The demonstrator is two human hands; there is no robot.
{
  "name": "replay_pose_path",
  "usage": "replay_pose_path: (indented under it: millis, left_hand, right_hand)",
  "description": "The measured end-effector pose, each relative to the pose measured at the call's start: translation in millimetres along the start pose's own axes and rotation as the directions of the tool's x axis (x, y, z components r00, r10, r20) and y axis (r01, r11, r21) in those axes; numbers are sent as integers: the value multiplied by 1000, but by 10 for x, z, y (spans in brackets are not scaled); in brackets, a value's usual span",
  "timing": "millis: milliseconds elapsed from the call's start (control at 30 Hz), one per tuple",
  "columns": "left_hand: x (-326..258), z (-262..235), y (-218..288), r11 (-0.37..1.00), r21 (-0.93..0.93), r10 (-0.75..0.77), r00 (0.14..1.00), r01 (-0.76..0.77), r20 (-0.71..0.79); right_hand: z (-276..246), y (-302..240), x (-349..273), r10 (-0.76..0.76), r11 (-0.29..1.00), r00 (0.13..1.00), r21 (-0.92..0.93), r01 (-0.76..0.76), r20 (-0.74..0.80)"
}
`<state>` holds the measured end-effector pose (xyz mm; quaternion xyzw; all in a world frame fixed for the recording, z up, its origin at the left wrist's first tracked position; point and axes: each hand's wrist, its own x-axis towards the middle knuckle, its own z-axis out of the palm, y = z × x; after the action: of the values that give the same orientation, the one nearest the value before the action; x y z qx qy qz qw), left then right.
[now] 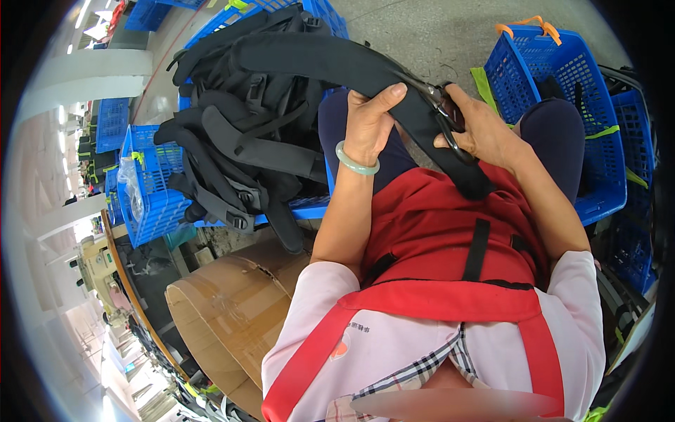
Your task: The recorder is using scissors to trim the excess edges of curved black padded material components in a factory setting.
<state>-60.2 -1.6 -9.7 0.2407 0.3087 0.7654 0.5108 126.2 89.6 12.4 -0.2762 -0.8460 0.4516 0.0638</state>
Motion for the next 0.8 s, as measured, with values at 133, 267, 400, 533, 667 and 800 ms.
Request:
replay_pose_path:
  millis: [133,267,400,533,667,800]
  left_hand:
    - [-19,-56,-15,999,-23,-24,1000,23,-14]
    - [-13,-64,-21,998,-56,-34,999,33,-3]
    - [-31,-63,-40,997,-59,-46,999,45,0]
    - [-48,-120,-67,999,2,-47,998,47,37]
    - [20,49,94,992,-100,73,996,-77,-44]
    - [50,-5,168,996,34,86,996,-85,-33]
  right_hand:
    - [-15,-26,-19,35,997,997,71,-40,73]
    - [14,43,-19,-13,983,999,184,4,48]
    - [-17,95,-20,-133,983,990,122,137,-44]
    - [-80,14,-20,-63,993,998,98,64,-13]
    - [-59,90,-26,-48,995,998,86,52,-47]
    - [5,-9,-51,-71,987,994,135,82,-82]
